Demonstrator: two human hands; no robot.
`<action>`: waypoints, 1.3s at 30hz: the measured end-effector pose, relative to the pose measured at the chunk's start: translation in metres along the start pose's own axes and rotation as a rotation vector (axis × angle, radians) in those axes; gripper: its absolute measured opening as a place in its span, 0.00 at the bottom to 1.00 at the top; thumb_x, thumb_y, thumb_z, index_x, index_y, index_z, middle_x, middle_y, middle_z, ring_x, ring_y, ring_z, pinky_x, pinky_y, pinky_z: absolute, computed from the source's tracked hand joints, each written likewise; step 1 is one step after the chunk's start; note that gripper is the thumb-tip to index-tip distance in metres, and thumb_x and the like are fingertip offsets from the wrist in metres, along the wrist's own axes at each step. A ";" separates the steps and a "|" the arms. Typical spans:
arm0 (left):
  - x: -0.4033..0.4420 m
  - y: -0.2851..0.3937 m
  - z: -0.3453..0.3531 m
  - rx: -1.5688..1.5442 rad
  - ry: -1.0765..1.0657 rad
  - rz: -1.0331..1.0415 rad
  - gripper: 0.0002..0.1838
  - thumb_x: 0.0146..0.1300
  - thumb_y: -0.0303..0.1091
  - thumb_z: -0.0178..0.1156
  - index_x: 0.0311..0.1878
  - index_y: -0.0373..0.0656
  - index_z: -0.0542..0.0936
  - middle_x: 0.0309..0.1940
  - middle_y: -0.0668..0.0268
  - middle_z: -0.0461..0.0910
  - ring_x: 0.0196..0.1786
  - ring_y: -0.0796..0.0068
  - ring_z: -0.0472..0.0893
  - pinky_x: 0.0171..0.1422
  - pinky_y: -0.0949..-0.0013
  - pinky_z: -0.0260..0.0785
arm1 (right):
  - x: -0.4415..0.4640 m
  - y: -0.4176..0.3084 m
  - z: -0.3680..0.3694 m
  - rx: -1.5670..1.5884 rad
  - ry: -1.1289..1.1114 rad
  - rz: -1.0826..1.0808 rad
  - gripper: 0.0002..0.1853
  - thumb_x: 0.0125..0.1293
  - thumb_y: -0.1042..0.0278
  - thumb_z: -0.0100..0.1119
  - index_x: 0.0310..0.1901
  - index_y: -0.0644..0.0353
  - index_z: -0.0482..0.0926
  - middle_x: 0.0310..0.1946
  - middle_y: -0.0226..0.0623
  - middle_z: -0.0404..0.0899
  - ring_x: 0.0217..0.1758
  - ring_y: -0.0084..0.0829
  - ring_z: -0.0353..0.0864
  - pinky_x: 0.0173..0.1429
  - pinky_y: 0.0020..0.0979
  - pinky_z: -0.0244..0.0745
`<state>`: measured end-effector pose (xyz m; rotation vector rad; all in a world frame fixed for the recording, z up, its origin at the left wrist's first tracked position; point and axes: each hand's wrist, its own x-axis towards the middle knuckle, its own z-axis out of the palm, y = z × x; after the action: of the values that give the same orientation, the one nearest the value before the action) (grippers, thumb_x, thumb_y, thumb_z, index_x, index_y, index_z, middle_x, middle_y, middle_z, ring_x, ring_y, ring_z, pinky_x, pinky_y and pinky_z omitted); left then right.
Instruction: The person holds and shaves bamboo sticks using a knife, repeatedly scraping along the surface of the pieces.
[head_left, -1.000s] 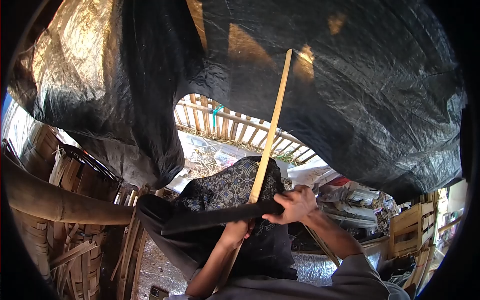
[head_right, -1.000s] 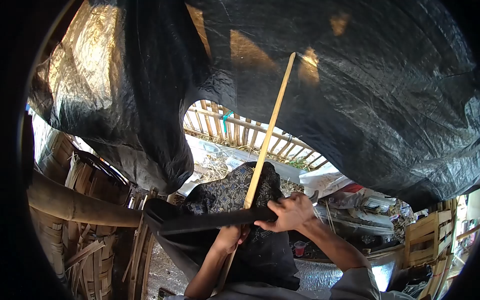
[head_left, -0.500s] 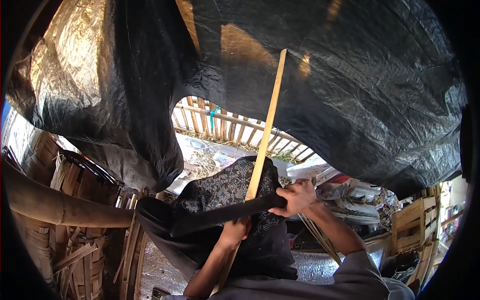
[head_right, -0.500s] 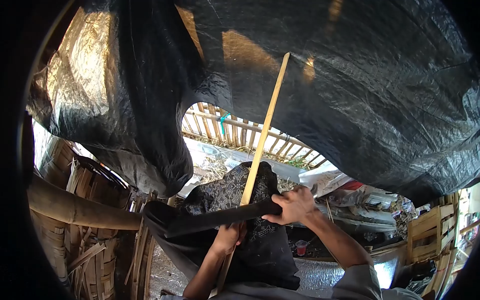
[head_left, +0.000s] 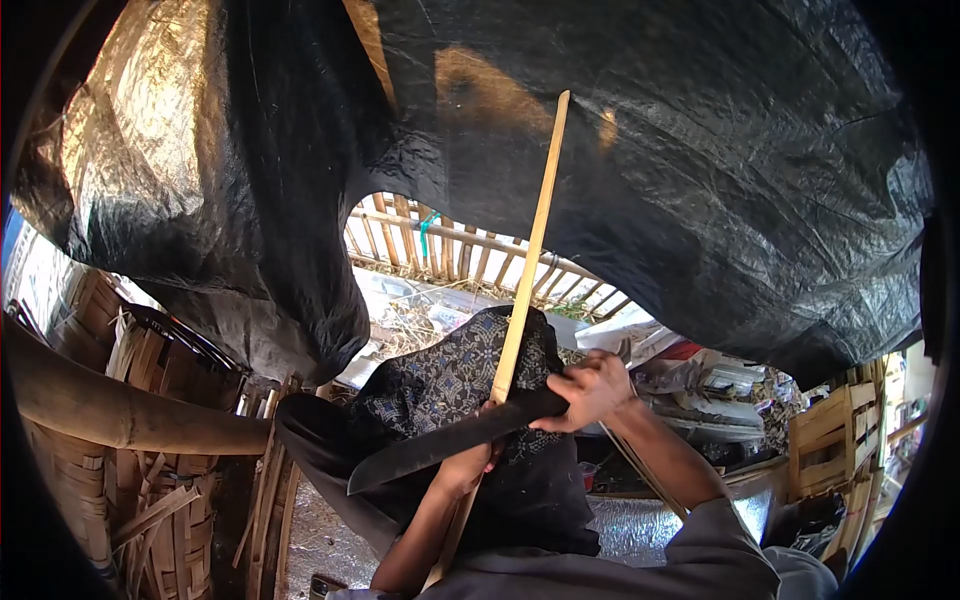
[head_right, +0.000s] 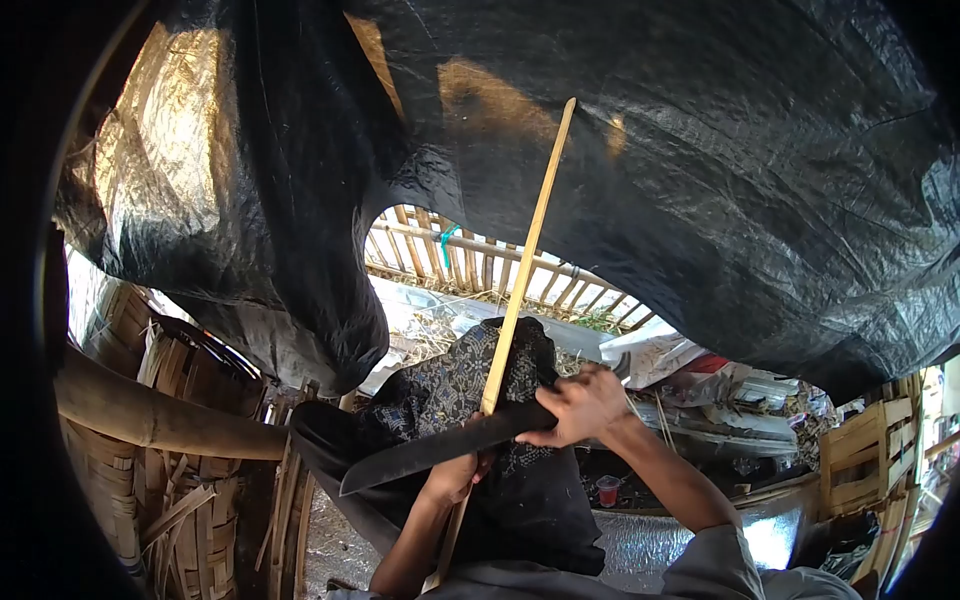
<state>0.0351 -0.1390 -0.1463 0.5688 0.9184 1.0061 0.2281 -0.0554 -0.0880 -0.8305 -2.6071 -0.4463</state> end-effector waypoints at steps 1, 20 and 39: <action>0.000 -0.001 -0.001 0.049 0.017 0.016 0.19 0.72 0.45 0.40 0.27 0.44 0.67 0.13 0.74 0.61 0.12 0.86 0.58 0.13 0.79 0.50 | 0.001 0.006 0.003 -0.001 0.000 0.000 0.29 0.45 0.27 0.56 0.21 0.50 0.78 0.07 0.30 0.68 0.09 0.29 0.69 0.16 0.29 0.65; -0.003 0.003 0.001 0.108 0.035 0.054 0.19 0.72 0.46 0.39 0.30 0.42 0.67 0.11 0.75 0.59 0.10 0.87 0.57 0.12 0.79 0.49 | 0.002 0.019 0.011 -0.020 -0.166 0.405 0.32 0.49 0.27 0.54 0.28 0.54 0.81 0.13 0.37 0.75 0.16 0.41 0.76 0.26 0.42 0.71; -0.002 0.004 0.002 0.150 0.062 0.081 0.19 0.73 0.45 0.38 0.27 0.43 0.65 0.11 0.74 0.58 0.08 0.85 0.56 0.11 0.78 0.48 | 0.021 0.026 0.013 0.402 -0.379 0.752 0.27 0.63 0.42 0.48 0.31 0.64 0.80 0.25 0.54 0.78 0.32 0.52 0.79 0.39 0.45 0.74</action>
<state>0.0343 -0.1387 -0.1414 0.7083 1.0383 1.0381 0.2247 -0.0200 -0.0853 -1.7390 -2.3018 0.4655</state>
